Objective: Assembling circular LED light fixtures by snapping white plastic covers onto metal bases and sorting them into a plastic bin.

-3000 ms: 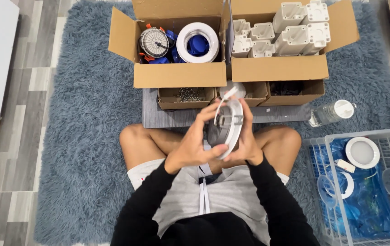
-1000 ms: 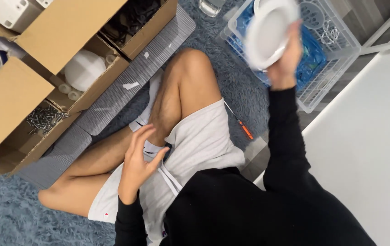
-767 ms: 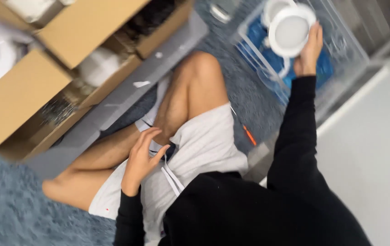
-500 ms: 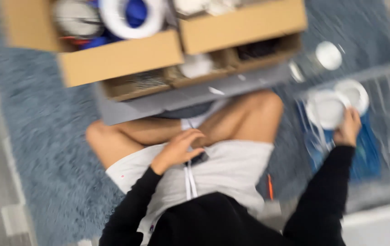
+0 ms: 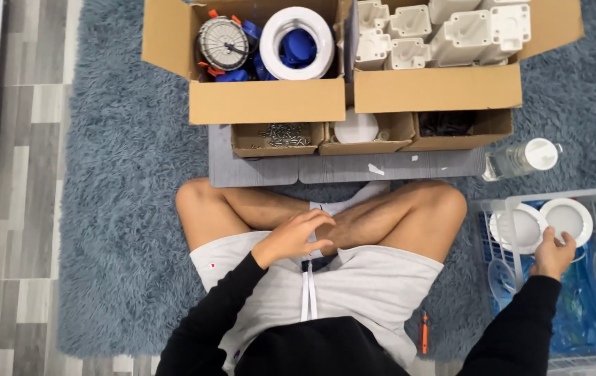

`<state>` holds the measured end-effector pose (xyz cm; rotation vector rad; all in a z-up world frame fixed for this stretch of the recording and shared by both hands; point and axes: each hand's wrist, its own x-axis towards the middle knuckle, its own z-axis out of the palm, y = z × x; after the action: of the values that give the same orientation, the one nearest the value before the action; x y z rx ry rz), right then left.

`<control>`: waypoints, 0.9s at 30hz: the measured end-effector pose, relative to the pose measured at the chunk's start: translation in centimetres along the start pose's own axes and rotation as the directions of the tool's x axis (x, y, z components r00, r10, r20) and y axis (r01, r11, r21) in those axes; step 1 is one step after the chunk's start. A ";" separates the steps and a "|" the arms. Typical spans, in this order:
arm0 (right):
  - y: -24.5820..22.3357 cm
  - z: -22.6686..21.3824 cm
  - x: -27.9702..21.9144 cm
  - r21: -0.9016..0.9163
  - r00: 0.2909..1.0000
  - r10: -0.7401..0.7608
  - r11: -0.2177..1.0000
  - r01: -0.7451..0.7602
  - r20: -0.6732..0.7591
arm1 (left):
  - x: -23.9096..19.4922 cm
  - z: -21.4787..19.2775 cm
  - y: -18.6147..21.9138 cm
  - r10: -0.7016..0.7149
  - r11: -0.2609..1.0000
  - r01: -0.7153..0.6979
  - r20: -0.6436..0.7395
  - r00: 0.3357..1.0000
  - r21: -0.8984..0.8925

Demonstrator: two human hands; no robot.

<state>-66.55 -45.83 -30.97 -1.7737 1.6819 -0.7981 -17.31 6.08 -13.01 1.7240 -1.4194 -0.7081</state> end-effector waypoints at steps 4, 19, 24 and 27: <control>-6.8 -0.1 -3.7 -0.119 0.902 -0.387 0.921 0.370 -0.192 | 0.6 -3.6 1.5 0.069 0.998 -0.069 -0.026 0.997 0.001; -33.7 8.1 -22.3 -0.103 0.519 -0.845 0.509 0.854 0.126 | 9.2 -25.2 3.0 0.351 0.804 0.006 -0.483 0.802 0.594; -34.0 7.6 -22.7 -0.134 0.542 -0.817 0.525 0.840 0.197 | 12.4 -27.2 -1.9 0.296 0.844 0.018 -0.494 0.818 0.536; -34.4 7.4 -23.0 -0.120 0.544 -0.817 0.530 0.839 0.194 | 14.4 -27.3 -3.4 0.274 0.838 0.046 -0.492 0.826 0.544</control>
<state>-38.98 -21.03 -11.19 -2.7630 0.7432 -0.8803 9.87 -1.79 -0.30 2.0073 -1.3443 0.3116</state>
